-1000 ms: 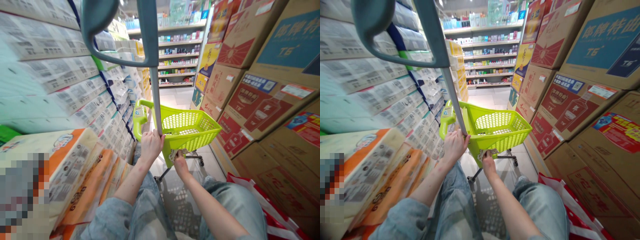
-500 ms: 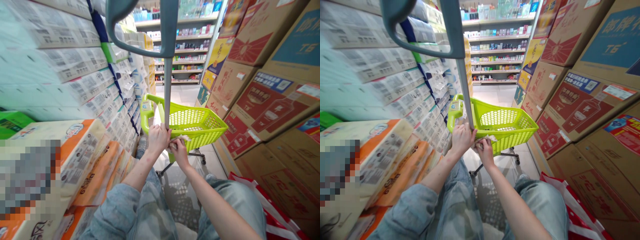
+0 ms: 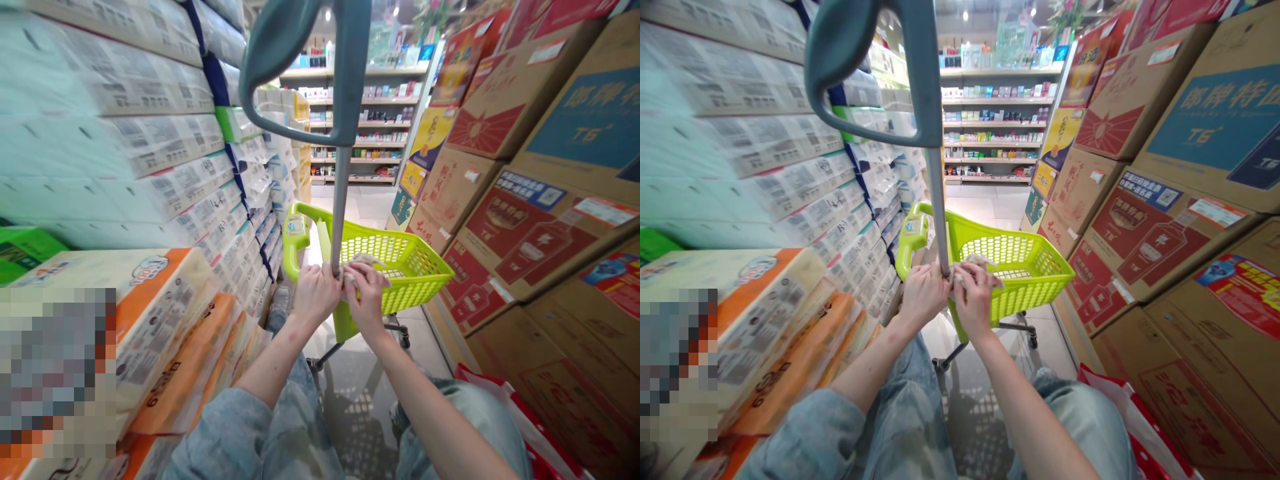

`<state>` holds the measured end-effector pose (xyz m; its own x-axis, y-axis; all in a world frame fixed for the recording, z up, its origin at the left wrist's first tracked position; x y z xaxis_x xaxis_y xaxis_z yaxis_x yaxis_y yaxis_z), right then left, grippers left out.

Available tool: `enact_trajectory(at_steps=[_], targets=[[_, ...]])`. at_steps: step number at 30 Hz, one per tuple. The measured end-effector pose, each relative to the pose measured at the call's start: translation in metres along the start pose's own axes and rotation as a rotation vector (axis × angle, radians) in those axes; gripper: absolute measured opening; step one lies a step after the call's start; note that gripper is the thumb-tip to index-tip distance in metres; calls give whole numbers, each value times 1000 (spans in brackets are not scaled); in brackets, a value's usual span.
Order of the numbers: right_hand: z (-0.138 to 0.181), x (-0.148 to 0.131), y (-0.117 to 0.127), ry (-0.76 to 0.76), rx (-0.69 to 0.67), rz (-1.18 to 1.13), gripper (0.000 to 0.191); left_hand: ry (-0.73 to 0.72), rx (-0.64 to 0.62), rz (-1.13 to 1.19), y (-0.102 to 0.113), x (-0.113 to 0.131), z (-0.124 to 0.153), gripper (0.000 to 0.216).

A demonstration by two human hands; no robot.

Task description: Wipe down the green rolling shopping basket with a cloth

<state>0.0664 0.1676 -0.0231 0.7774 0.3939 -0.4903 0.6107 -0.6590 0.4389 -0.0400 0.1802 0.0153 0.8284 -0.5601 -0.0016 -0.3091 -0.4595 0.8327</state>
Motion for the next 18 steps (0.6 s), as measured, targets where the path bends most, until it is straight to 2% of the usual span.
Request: enact_trajectory(at_steps=[2,4,9,12,15,18], targets=[[-5,-2,-12,129,-121,24,31,-24,-31,5,0,1,1,19],[-4,8,-21,179,-180,41,31,-33,-63,2,1,0,1,18],[-2,60,-22,112,-226,191,34,60,-82,64,14,-17,-2,15],[-3,88,-16,83,-240,287,35,15,-43,108,23,-31,-4,20],[-4,103,-14,78,-267,330,35,-7,-14,82,22,-46,-7,26],[-5,104,-13,50,-273,358,36,-5,5,36,14,-53,-8,35]])
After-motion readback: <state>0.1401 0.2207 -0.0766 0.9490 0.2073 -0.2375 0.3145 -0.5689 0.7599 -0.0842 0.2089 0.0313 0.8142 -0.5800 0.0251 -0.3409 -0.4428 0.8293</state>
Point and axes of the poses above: each hand's wrist, its own z-axis away from the middle knuckle, its own y-axis out of the back of the hand, x = y × z, the point moved 5 cm from there along -z, towards the middle knuckle, and after that the axes turned 7 degrees about z, right-handed, at the moved point
